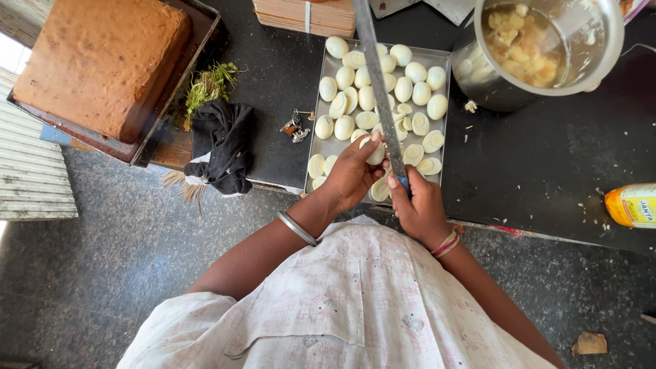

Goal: The person cuts boiled eggs in half using a long knife, placing the halves back onto a metal tray.

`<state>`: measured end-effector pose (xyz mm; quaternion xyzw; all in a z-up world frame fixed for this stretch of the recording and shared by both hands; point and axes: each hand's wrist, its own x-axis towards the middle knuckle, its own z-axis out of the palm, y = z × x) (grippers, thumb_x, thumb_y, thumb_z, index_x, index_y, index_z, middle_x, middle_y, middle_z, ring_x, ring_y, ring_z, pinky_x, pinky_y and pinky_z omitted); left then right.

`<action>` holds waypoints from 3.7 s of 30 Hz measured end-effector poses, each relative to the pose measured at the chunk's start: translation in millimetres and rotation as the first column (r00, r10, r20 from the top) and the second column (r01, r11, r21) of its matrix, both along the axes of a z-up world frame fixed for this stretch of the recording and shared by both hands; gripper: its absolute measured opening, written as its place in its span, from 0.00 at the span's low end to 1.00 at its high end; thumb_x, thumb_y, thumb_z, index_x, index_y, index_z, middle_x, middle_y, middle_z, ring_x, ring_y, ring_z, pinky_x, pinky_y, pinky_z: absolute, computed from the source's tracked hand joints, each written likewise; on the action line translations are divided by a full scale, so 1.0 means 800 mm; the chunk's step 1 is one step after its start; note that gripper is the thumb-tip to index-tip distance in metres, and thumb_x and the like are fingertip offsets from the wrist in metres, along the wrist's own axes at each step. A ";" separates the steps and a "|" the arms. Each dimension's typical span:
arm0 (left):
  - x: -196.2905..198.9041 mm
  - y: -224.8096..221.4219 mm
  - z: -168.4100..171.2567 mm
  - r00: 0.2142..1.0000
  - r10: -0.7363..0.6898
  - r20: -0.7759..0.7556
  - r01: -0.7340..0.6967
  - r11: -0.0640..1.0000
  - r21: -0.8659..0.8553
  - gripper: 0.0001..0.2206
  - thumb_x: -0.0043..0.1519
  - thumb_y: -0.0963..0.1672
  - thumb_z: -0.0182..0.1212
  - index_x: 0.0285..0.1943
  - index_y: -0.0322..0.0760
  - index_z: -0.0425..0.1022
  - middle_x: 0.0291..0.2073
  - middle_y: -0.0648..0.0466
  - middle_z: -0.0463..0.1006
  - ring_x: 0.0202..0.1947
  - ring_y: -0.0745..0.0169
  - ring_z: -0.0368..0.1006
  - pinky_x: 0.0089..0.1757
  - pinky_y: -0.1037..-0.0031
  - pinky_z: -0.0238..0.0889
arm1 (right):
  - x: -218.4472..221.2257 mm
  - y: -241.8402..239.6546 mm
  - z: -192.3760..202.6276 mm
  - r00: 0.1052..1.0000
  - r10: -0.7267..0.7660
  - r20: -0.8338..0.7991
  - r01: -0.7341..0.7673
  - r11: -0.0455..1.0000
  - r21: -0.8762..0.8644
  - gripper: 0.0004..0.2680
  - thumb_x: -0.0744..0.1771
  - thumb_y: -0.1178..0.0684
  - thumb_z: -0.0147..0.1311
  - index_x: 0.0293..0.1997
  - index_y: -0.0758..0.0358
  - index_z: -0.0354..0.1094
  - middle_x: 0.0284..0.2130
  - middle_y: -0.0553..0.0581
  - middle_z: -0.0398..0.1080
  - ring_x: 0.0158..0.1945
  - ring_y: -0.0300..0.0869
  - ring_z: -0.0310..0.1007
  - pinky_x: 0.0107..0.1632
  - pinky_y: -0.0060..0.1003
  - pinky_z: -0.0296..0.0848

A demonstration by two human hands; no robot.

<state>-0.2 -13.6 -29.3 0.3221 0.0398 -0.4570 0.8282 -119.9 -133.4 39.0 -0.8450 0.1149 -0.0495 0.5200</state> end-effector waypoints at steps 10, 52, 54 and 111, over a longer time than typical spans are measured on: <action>-0.018 0.005 0.014 0.990 0.123 -0.073 -0.133 0.979 -0.156 0.11 0.73 0.45 0.45 0.60 0.36 0.64 0.50 0.47 0.70 0.51 0.56 0.72 0.56 0.64 0.68 | -0.013 0.002 0.000 0.999 -0.001 -0.041 0.002 1.000 0.026 0.10 0.71 0.48 0.47 0.42 0.65 0.67 0.15 0.51 0.67 0.17 0.35 0.68 0.23 0.33 0.66; 0.014 -0.025 0.066 0.948 0.260 0.186 -0.191 0.927 -0.322 0.18 0.70 0.42 0.46 0.70 0.35 0.57 0.57 0.44 0.72 0.57 0.49 0.72 0.58 0.66 0.67 | -0.054 -0.059 -0.013 0.993 0.113 0.026 -0.106 0.977 -0.184 0.10 0.71 0.49 0.50 0.40 0.69 0.67 0.15 0.59 0.67 0.18 0.49 0.73 0.25 0.41 0.65; 0.003 -0.032 0.062 0.939 0.275 0.205 -0.203 0.927 -0.315 0.18 0.70 0.42 0.46 0.69 0.37 0.58 0.56 0.44 0.72 0.56 0.49 0.72 0.59 0.64 0.66 | -0.059 -0.067 -0.015 0.985 0.145 0.096 -0.125 0.974 -0.190 0.10 0.71 0.49 0.48 0.41 0.68 0.67 0.17 0.58 0.68 0.20 0.47 0.74 0.25 0.41 0.66; 0.163 0.076 0.036 0.186 -0.882 0.433 0.145 0.461 0.875 0.18 0.58 0.43 0.57 0.58 0.40 0.74 0.40 0.48 0.83 0.36 0.53 0.86 0.44 0.66 0.73 | 0.017 0.036 -0.027 0.890 -0.319 -0.327 0.420 0.852 0.313 0.10 0.71 0.48 0.46 0.39 0.64 0.68 0.17 0.50 0.61 0.18 0.32 0.58 0.23 0.30 0.61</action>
